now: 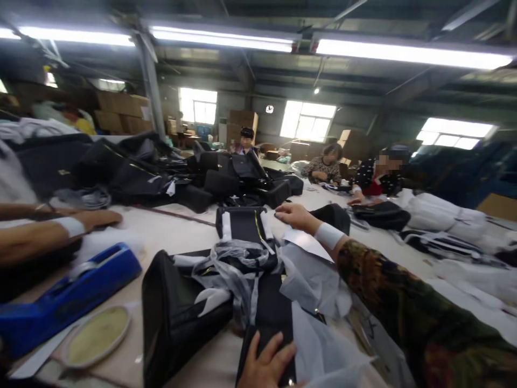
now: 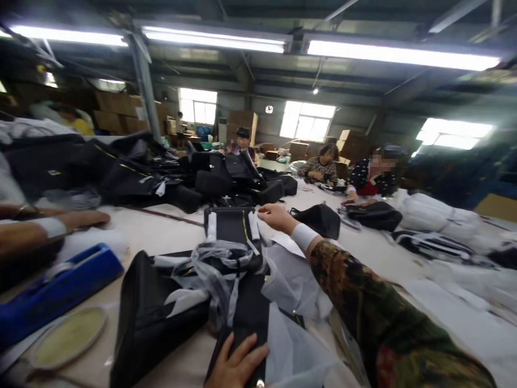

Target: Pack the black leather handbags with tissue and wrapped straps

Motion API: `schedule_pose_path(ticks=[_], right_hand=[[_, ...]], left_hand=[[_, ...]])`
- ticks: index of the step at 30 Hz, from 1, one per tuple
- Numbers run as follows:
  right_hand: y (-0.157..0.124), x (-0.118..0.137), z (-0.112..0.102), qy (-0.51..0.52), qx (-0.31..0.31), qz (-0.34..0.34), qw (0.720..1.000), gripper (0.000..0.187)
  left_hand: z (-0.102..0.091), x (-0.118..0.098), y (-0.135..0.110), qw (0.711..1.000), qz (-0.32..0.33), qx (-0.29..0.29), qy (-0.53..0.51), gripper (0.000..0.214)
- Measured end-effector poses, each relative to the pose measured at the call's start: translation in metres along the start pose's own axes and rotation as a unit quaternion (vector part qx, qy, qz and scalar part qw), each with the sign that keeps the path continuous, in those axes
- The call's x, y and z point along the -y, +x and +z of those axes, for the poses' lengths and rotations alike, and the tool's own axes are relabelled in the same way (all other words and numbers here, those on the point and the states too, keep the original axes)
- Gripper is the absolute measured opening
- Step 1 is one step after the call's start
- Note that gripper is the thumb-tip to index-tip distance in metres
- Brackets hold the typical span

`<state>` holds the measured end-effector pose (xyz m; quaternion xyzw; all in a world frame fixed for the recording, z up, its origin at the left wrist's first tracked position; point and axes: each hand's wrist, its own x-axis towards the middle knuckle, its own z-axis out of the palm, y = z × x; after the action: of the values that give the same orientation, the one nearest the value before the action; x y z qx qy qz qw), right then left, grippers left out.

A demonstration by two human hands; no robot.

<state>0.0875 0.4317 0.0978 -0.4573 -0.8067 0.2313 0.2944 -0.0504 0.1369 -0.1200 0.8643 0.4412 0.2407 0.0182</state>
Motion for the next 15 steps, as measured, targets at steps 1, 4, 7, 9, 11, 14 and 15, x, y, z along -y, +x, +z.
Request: schedule_pose_path(ticks=[1, 4, 7, 9, 11, 14, 15], right_hand=[[-0.009, 0.011, 0.016, -0.006, 0.039, -0.029, 0.999, 0.021], [-0.041, 0.04, 0.055, -0.021, 0.138, -0.102, 0.985, 0.033], [-0.068, 0.057, 0.082, -0.05, 0.204, -0.152, 0.966, 0.05], [-0.079, 0.059, 0.095, -0.086, 0.23, -0.16, 0.956, 0.067], [-0.081, 0.057, 0.103, -0.111, 0.217, -0.124, 0.962, 0.072], [-0.066, 0.054, 0.113, -0.121, 0.146, -0.045, 0.981, 0.062], [-0.055, 0.055, 0.116, -0.123, 0.124, -0.028, 0.984, 0.059]], left_hand=[[-0.003, 0.002, 0.001, 1.0, 0.006, -0.002, -0.005, 0.061], [-0.008, -0.001, 0.002, 1.0, -0.002, -0.014, -0.007, 0.06], [-0.01, -0.009, 0.001, 1.0, 0.015, -0.016, -0.001, 0.05], [-0.011, -0.012, 0.0, 0.999, 0.034, -0.012, 0.001, 0.039], [-0.011, -0.012, -0.001, 0.999, 0.04, -0.003, -0.009, 0.036], [-0.005, -0.009, 0.0, 0.999, 0.007, 0.015, -0.047, 0.05], [-0.001, -0.007, 0.001, 0.998, -0.008, 0.018, -0.055, 0.055]])
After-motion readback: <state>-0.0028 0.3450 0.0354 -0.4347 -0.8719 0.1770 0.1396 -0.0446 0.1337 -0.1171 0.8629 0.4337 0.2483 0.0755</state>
